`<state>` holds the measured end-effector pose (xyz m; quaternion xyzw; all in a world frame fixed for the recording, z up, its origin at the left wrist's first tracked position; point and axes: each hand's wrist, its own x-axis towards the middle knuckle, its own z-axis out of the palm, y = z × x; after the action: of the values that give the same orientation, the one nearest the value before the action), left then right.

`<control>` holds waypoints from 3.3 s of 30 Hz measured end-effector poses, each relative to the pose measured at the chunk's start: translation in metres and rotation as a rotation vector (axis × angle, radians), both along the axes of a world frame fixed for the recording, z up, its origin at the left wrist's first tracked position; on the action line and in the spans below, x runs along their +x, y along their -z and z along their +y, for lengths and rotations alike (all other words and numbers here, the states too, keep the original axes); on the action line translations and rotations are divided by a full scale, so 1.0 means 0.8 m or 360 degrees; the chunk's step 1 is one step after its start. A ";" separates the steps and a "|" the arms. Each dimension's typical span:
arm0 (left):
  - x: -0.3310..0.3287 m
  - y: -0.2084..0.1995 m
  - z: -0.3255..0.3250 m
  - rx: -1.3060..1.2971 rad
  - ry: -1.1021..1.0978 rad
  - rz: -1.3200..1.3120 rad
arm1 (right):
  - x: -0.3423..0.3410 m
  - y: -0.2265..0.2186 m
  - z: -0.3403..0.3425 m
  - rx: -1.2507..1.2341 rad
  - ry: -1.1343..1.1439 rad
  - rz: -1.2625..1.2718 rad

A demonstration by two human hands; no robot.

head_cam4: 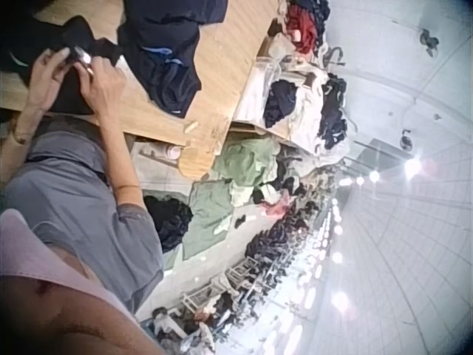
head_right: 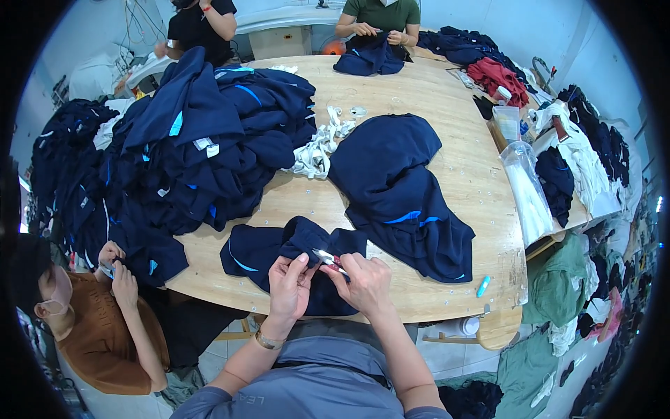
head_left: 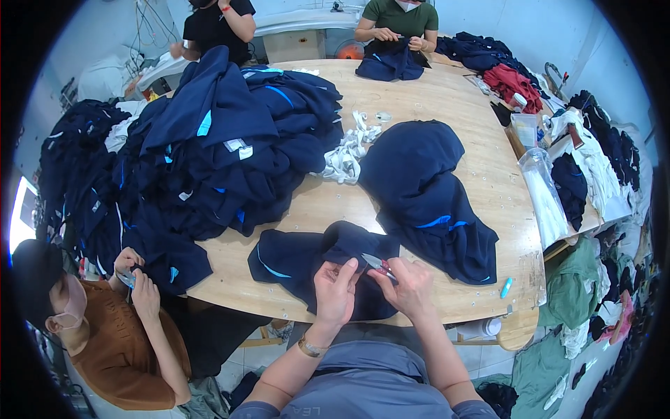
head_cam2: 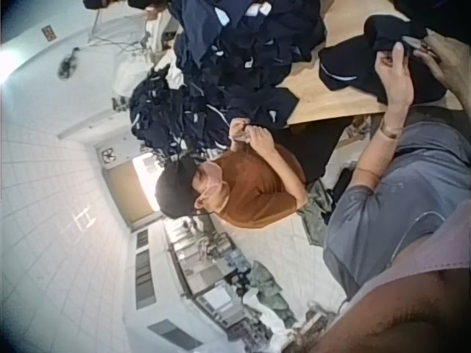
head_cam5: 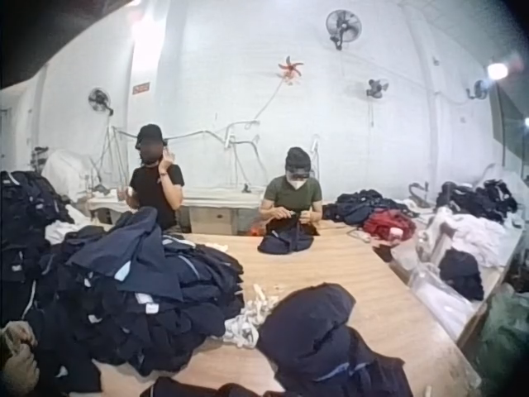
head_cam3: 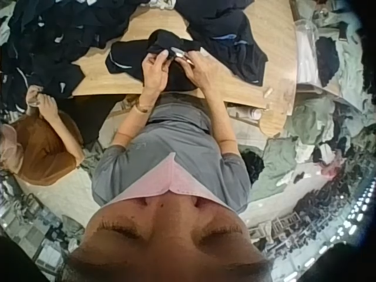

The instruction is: The recorder is using small scissors to trim loose threads from various blue garments at a manufacturing table.

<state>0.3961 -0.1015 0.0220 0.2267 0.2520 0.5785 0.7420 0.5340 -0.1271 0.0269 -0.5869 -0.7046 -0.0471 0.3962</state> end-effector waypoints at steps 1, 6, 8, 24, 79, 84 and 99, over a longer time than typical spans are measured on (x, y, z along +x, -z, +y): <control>0.000 0.001 0.000 0.0000 -0.0001 0.0000 | 0.000 0.000 0.000 -0.0013 -0.0003 0.0015; -0.002 0.009 -0.001 -0.0004 0.0030 -0.0081 | -0.007 0.001 -0.001 -0.0032 -0.0022 0.0233; 0.000 0.001 -0.001 -0.0039 0.0033 -0.0055 | -0.011 0.001 -0.006 -0.0286 0.0058 0.0881; -0.002 0.003 -0.004 0.0001 0.0000 -0.0107 | -0.009 0.002 -0.001 -0.0070 -0.0038 0.0239; -0.043 0.012 0.071 0.1009 0.0381 0.2201 | 0.101 0.043 0.057 -0.1097 -0.0787 0.3935; -0.049 0.027 0.088 0.0792 0.0864 0.1969 | 0.104 0.048 0.065 -0.1049 -0.0649 0.3967; 0.017 -0.031 0.069 0.1663 0.0280 0.1689 | 0.049 0.011 0.057 -0.1451 -0.1040 0.4020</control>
<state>0.4095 -0.0464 0.0470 0.8173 0.2493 0.3743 0.3602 0.5730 -0.0816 0.0184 -0.1172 0.0716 0.8382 0.5277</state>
